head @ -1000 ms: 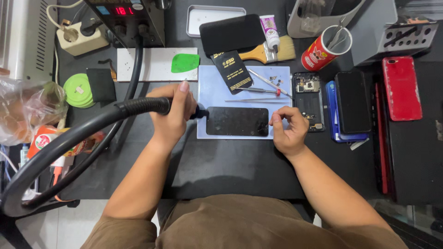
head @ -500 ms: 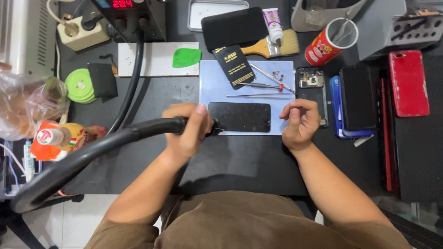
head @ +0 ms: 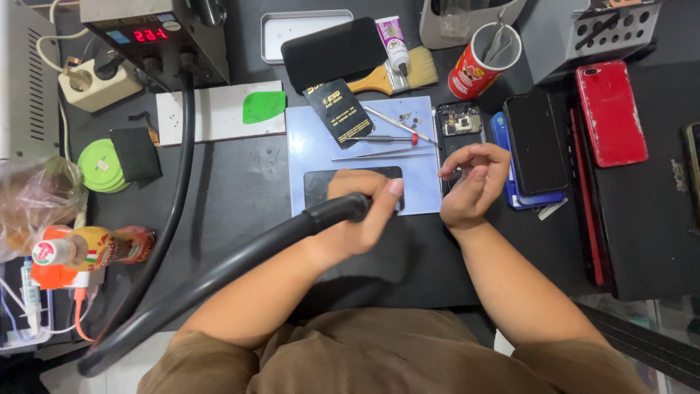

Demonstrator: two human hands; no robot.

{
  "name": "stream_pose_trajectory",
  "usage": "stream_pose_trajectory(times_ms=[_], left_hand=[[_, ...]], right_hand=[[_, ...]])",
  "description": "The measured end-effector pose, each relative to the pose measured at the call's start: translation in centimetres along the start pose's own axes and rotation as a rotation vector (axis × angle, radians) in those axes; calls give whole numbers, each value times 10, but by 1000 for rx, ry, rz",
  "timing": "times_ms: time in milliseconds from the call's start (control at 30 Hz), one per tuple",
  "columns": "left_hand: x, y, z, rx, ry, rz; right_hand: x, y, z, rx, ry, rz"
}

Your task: The person disassembles a smartphone, removes the motherboard, and uses a heat gun on the screen assembly. They handle the battery, motherboard, and screen while using tweezers and a screwdriver.

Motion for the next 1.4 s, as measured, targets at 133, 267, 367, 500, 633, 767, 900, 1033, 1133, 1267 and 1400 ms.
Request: stream_pose_trajectory(times_ms=[133, 267, 367, 500, 633, 767, 900, 1033, 1133, 1267, 1400], left_hand=[[-6, -9, 13, 5, -26, 41], [-12, -23, 14, 54, -31, 62], [-14, -32, 12, 54, -7, 88], [-14, -24, 10, 42, 23, 34], [-9, -8, 8, -15, -3, -6], [-4, -7, 5, -22, 40, -9], [-3, -21, 4, 23, 40, 30], [-5, -36, 6, 43, 16, 109], [-8, -39, 7, 69, 5, 139], [-8, -33, 9, 44, -4, 147], [-3, -19, 1, 19, -49, 116]], right_hand=[[1, -1, -1, 15, -18, 16], [2, -1, -1, 28, -20, 15], [3, -1, -1, 28, -19, 12], [4, -3, -2, 34, -19, 20], [4, -3, -2, 34, -15, 23], [4, -2, -1, 27, -12, 12], [4, -3, -1, 32, -18, 8], [5, -4, -3, 37, -23, 22], [5, -3, -3, 31, -18, 21], [7, -4, -3, 31, 2, 31], [13, -4, 11, -105, 15, 116]])
Point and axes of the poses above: each hand's wrist, its own y-axis away from the middle knuckle, its own z-axis out of the palm, x = y × z, the point moved 9 cm from there along -y, towards the middle knuckle, and after that the axes turned 12 degrees about x, right-handed, at the moved point
